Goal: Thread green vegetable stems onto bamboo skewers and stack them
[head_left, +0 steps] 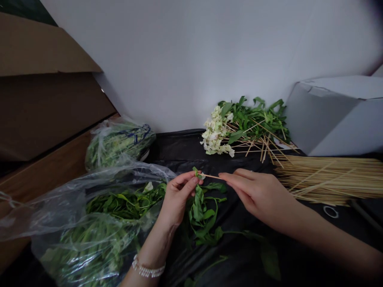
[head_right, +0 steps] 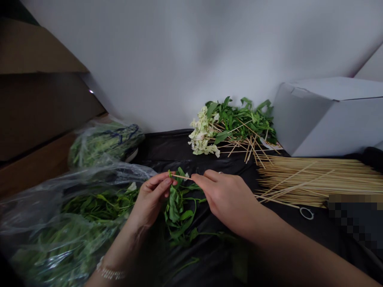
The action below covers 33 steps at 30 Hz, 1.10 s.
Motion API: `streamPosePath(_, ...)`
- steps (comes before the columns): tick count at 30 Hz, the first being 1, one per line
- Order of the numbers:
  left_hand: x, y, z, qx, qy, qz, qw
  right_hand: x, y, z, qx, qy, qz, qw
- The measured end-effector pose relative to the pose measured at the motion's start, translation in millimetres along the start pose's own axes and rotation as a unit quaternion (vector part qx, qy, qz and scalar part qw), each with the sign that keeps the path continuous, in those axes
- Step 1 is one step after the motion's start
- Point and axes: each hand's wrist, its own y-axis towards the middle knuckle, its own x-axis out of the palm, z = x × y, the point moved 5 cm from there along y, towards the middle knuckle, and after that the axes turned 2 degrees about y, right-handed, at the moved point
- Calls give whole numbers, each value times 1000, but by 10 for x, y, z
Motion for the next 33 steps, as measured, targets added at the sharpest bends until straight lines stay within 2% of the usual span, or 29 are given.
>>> streamPosePath(11,-14,1,-21,-10,11,2,1000,32,-6,-12,-1,8,-6,1000)
streamPosePath(20,2,-21,-34,-34,28,-12,999,189,-12,-17,4,66,-16,998)
streamPosePath(22,53,-38,-39,-22,44,-33,998,247,-21,-28,11,84,-28,996)
streamPosePath(25,179,-77,-65,5,82,-94,992,332,-37,-46,19,101,-46,994)
streamPosePath(27,224,-92,-89,9,91,-115,989,330,-36,-50,6,95,-30,995)
streamPosePath(29,198,-78,-89,8,91,-104,990,258,-24,-30,-13,76,7,997)
streamPosePath(33,-26,17,-2,25,102,-18,994,-23,16,98,-13,15,74,997)
